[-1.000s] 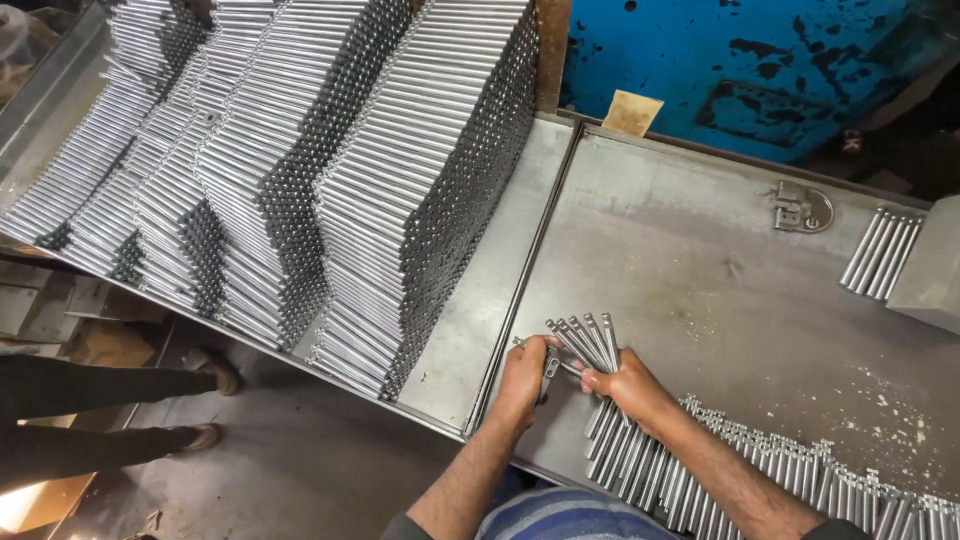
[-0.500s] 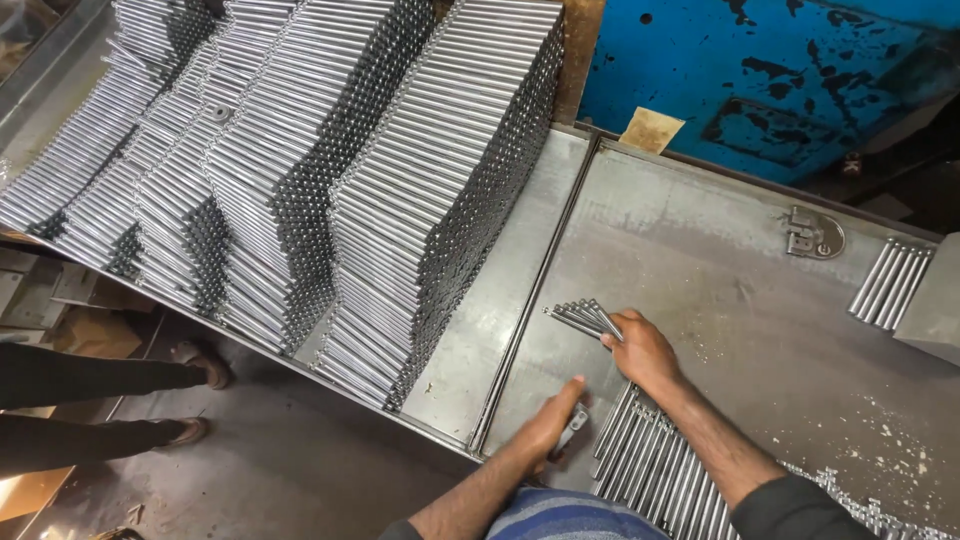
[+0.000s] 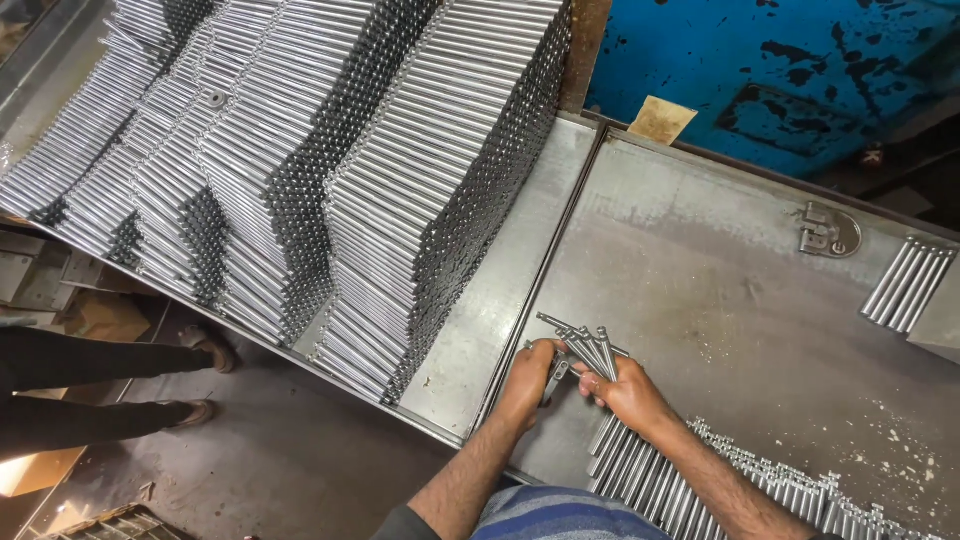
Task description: The person repeatedly picks up small groups of metal rods from a tray, aligns them, and places them into a designated slot on the table. This process is repeated continuously throughout the clip.
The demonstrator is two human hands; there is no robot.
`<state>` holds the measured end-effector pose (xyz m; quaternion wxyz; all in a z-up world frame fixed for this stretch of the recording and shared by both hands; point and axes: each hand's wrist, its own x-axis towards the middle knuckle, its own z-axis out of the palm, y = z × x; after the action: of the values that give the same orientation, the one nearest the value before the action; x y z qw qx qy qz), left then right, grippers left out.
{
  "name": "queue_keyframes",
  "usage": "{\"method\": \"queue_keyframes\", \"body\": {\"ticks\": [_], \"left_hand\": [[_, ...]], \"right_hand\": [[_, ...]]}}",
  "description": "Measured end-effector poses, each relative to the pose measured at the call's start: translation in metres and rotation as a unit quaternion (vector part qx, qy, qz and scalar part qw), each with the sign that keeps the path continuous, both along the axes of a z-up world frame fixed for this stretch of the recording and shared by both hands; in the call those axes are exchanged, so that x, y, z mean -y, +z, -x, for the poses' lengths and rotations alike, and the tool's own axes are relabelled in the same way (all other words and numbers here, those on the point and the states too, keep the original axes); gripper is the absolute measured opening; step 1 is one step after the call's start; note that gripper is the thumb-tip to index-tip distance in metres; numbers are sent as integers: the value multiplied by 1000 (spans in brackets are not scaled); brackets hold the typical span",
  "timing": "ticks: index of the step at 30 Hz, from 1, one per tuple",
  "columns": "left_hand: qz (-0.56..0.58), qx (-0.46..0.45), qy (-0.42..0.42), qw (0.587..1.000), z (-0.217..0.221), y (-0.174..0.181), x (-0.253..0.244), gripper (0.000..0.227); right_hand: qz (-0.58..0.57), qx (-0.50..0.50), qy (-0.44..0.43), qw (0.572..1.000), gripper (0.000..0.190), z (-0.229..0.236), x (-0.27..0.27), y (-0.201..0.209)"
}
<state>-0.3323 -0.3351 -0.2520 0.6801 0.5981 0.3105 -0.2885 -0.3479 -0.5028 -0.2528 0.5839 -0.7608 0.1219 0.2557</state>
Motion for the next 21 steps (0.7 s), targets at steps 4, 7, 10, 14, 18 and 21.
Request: {"method": "queue_keyframes", "body": {"ticks": [4, 7, 10, 14, 18, 21], "left_hand": [[16, 2, 20, 1000, 2, 28, -7, 63], [45, -1, 56, 997, -4, 31, 1, 66], [49, 0, 51, 997, -7, 34, 3, 65], [23, 34, 2, 999, -16, 21, -1, 63], [-15, 58, 13, 998, -27, -34, 5, 38], [-23, 55, -6, 998, -31, -49, 0, 33]], "right_hand": [[165, 92, 43, 981, 14, -21, 3, 3], [303, 185, 109, 928, 15, -53, 20, -43], [287, 211, 152, 922, 22, -57, 20, -30], [188, 200, 127, 953, 20, -37, 14, -18], [5, 89, 67, 994, 11, -30, 2, -9], [-44, 55, 38, 997, 12, -31, 8, -27]]}}
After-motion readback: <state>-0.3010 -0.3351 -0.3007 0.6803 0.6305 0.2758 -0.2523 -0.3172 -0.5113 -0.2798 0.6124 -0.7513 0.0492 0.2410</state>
